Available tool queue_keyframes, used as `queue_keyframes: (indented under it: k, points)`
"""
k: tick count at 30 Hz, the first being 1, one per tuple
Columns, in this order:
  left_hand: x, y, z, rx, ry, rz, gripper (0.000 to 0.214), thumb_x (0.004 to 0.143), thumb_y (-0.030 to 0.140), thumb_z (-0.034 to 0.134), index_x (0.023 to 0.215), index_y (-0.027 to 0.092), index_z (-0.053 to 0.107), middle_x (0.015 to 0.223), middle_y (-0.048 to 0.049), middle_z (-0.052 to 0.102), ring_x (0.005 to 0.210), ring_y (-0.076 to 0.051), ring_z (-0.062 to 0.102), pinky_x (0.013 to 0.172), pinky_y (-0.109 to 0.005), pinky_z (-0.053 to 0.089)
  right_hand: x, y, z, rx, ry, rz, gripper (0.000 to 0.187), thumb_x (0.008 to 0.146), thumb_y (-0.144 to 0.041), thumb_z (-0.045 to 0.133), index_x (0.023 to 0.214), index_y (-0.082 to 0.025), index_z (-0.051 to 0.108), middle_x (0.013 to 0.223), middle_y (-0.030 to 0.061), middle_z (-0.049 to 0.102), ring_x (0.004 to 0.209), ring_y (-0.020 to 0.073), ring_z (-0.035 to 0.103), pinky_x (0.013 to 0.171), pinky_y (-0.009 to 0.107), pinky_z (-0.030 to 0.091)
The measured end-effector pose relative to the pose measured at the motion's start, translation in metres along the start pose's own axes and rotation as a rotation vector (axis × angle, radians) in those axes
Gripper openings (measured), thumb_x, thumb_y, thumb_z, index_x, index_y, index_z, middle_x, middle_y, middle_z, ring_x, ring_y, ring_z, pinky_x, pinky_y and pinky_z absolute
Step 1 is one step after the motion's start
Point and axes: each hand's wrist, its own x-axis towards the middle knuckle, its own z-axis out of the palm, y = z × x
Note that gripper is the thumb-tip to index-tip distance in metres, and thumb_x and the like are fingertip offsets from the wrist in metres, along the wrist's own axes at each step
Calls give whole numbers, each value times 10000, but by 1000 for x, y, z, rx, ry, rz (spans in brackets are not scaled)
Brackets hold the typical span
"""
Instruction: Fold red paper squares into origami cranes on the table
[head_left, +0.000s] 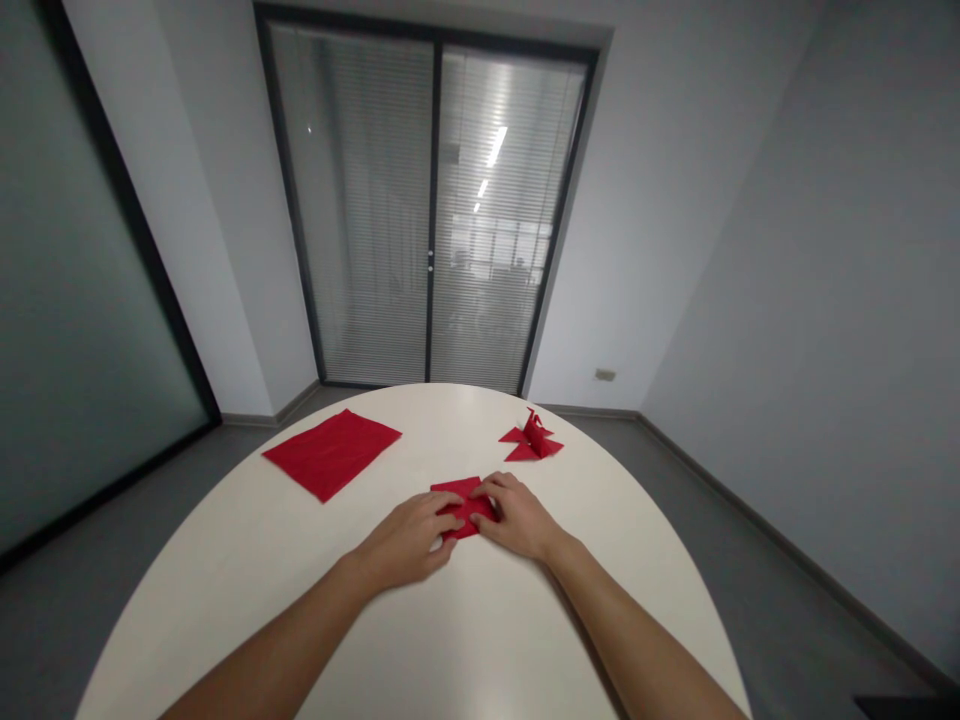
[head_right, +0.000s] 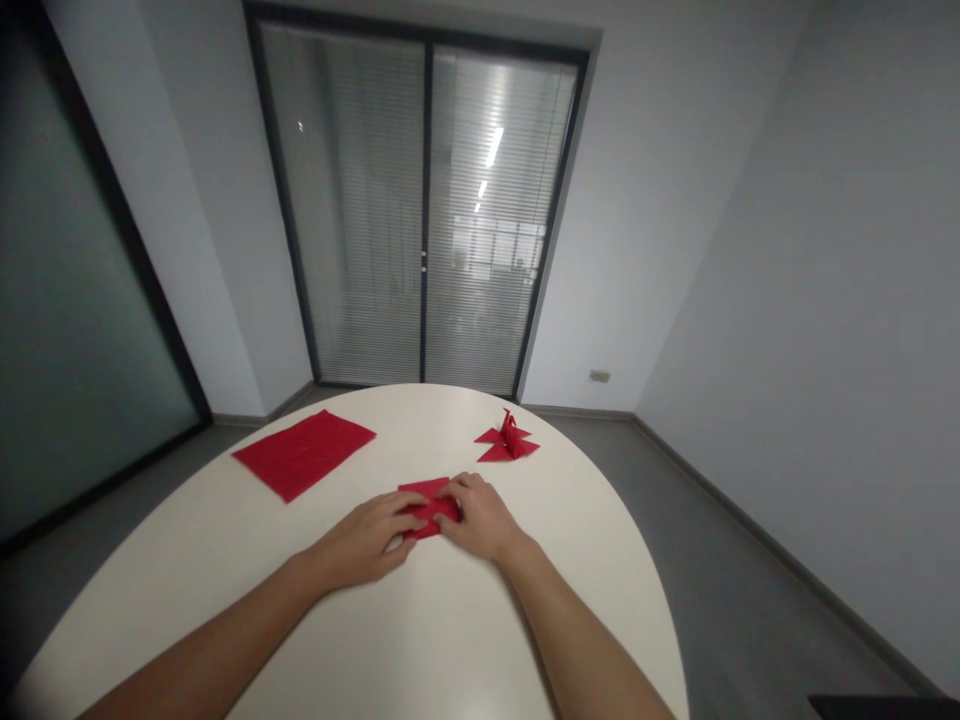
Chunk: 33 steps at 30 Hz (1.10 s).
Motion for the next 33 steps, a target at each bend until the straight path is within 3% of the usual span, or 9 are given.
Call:
queue_keyframes:
  k: [4,11,18,26,33]
  points:
    - [-2,-2,3,-14,-22,-5,334,918,176,569,1230,230,676,1347,-53,659,1222,-239,607,1058,-404,496,2,-4,3,0,21,31,231,847,-301,719,1051,-194,711,1023,80,661,963,241,585,876,366,475]
    - [1,-3,8,-20,-32,1,334,886,157,581,1195,225,690,1310,-39,698,1227,-235,619,1103,-414,473,0,12,10,52,40,10,219,877,-153,634,1077,-197,714,1066,87,660,1016,234,585,930,373,471]
    - [0,-6,8,-18,-34,7,308,910,194,578,1194,215,696,1316,-49,695,1240,-239,608,1109,-409,460,0,26,13,40,65,23,344,865,-34,559,1113,-215,715,1117,83,665,1060,235,577,967,390,463]
    - [0,-1,1,-14,-15,43,356,923,234,584,1268,254,667,1301,-54,690,1193,-259,604,1084,-459,431,3,3,4,14,68,-89,233,896,-159,629,1113,-210,694,1110,82,673,1041,241,585,960,406,457]
    - [-1,-1,2,-61,-35,47,394,910,122,517,1258,228,670,1292,-44,700,1180,-241,610,1087,-448,447,3,7,6,32,47,-24,229,882,-187,662,1107,-198,704,1075,83,725,1028,249,620,949,403,469]
